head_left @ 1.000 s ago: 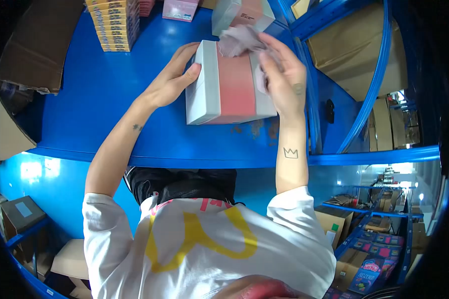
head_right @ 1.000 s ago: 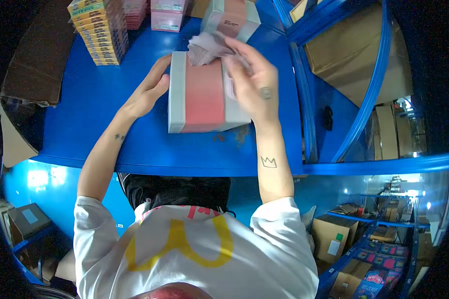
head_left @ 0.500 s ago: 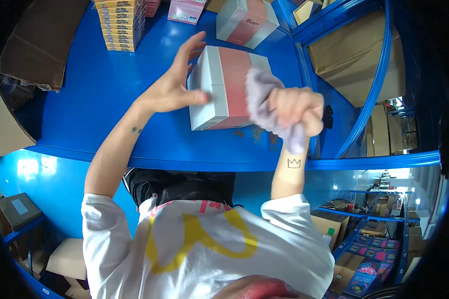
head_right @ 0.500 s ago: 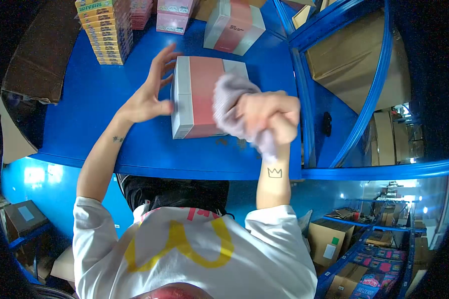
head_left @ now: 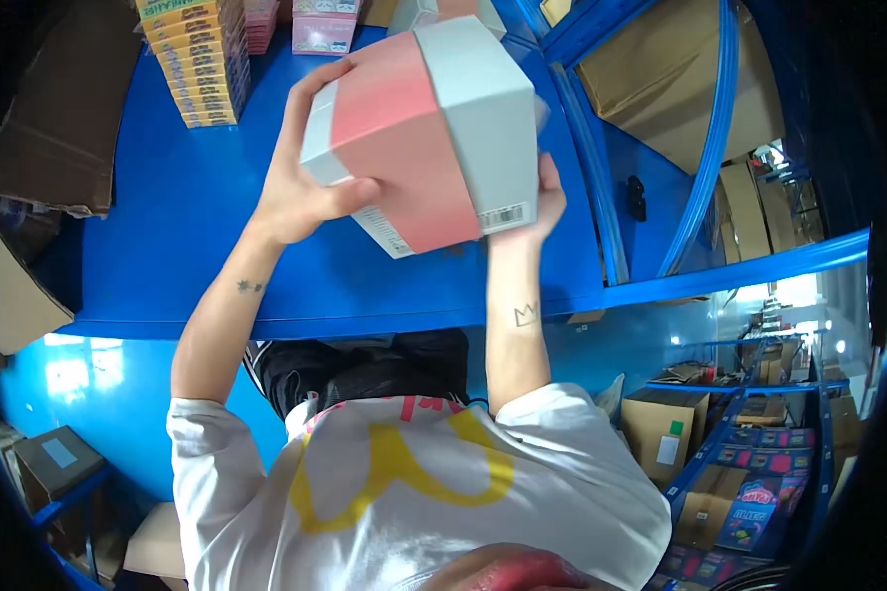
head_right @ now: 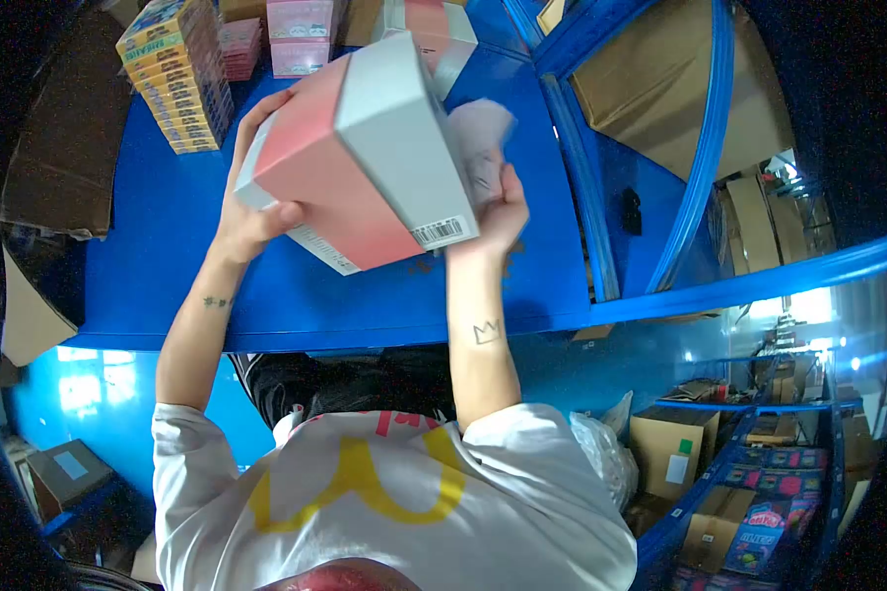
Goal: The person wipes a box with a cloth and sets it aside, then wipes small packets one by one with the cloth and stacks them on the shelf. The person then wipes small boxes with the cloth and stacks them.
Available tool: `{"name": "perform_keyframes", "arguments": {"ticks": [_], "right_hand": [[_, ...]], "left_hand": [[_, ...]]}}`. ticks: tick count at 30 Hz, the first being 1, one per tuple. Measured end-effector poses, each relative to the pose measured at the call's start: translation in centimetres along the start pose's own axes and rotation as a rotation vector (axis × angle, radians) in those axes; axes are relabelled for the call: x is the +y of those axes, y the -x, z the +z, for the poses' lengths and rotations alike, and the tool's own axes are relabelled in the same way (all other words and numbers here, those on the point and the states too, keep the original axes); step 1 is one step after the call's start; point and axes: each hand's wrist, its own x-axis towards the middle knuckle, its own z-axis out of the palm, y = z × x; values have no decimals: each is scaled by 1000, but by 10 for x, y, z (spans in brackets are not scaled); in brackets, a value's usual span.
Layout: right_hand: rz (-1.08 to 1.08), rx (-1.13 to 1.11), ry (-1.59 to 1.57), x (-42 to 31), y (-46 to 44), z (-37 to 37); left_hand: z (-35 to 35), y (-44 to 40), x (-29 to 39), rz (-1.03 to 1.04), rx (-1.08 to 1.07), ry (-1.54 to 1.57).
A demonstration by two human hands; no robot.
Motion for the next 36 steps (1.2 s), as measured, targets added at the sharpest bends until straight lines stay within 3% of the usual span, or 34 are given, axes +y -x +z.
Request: {"name": "perform_keyframes", "arguments": {"ticks": [1,3,6,9,11,16,19,21,27,31,32,36], "right_hand": [[164,-490,-134,8,-2,-6],[-90,50,262,42,28,64],[45,-13,84,60,35,50],[-45,74,184,58,44,55],[148,10,139,27,39,48],[-67,-50,197,16,10,66],[-69,-3,212,25,12,37],[-36,-143,603,24,12,3],[-109,-171,600,3,4,1],[-626,-718,1518,18,25,31],[-629,-711,1514,19,32,39],[4,-628,1012,23,62,65]], "left_hand": [[1,0,2,14,41,128],[1,-1,1,79,52,85],[-2,-3,-6,259,116,-23],[-7,-9,-10,214,118,-99],[-10,-6,-13,147,126,-177],[4,-3,-11,86,133,-93],[-4,-6,-1,47,147,-12],[-15,-7,1,-80,210,238],[-51,7,-16,-335,318,610],[-50,11,-22,-245,151,779],[-49,9,-21,-249,146,775],[-41,2,-14,-491,312,152]]}}
